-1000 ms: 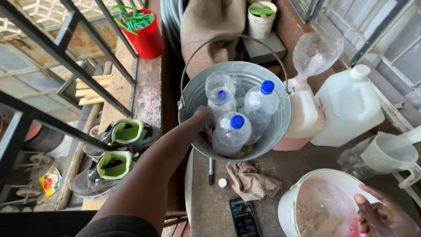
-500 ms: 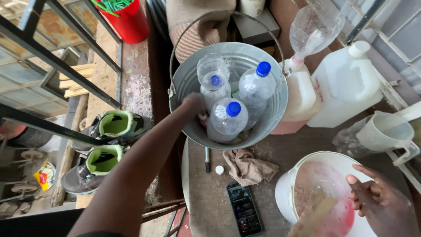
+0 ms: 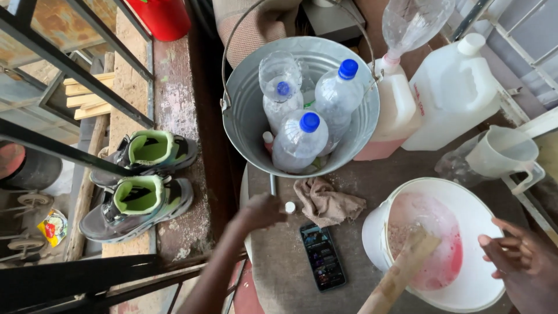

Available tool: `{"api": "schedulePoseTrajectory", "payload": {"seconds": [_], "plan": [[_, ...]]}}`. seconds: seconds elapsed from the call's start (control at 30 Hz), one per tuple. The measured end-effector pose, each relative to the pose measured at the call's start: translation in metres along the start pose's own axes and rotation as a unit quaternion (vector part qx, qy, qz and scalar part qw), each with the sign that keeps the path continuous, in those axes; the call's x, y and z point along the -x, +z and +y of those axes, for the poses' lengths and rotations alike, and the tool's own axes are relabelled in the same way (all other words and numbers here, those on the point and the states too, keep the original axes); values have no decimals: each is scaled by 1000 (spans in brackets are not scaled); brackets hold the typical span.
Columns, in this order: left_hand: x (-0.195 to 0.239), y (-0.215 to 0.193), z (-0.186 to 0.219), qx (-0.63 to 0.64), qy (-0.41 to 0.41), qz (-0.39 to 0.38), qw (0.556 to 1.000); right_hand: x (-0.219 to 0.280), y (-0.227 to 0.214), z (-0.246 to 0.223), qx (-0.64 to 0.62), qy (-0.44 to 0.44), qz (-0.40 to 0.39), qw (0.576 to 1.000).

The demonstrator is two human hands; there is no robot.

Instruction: The person stirs a pink liquid mixture in a white bucket using a wooden stick. They then pour a white powder from a plastic bag into the bucket and continue stirring the mixture. The person also handles several plastic bottles, placing them into a metal bucket nearby.

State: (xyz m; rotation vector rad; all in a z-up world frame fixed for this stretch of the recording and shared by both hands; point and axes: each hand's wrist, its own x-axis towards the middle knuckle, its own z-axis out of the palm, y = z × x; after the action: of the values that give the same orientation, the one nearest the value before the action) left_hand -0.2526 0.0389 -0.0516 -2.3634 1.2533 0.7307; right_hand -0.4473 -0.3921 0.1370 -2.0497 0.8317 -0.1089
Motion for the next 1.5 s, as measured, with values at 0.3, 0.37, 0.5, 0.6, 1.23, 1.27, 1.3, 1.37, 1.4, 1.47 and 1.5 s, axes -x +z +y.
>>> {"api": "schedulePoseTrajectory", "payload": {"seconds": [0.3, 0.37, 0.5, 0.6, 1.23, 1.27, 1.3, 1.37, 1.4, 1.47, 1.5], "plan": [[-76, 70, 56, 407, -224, 261, 846, 28, -20, -4, 3, -50, 47, 998], [-76, 77, 54, 404, -234, 283, 838, 34, -27, -5, 24, -8, 54, 998], [-56, 64, 53, 430, -268, 357, 785, 47, -41, -7, 68, 84, 48, 993], [-2, -11, 67, 550, -333, 399, 654, 52, -52, -5, 72, 130, 35, 988], [139, -234, 283, 664, -289, 557, 406, -28, -64, 18, -4, -276, -183, 944], [118, -240, 298, 706, -241, 516, 421, -28, -62, 13, -21, -370, -200, 907], [96, -247, 311, 743, -191, 473, 434, -28, -59, 9, -38, -459, -215, 861], [56, -242, 326, 708, -154, 522, 451, -13, -65, -10, -84, -433, -241, 864], [37, -241, 329, 668, -111, 562, 474, -7, -66, -21, -132, -401, -260, 868], [44, -247, 317, 631, -120, 590, 489, -28, -68, -2, -110, -397, -239, 879], [47, -249, 311, 596, -126, 613, 503, -38, -67, 10, -88, -389, -215, 891]]}}
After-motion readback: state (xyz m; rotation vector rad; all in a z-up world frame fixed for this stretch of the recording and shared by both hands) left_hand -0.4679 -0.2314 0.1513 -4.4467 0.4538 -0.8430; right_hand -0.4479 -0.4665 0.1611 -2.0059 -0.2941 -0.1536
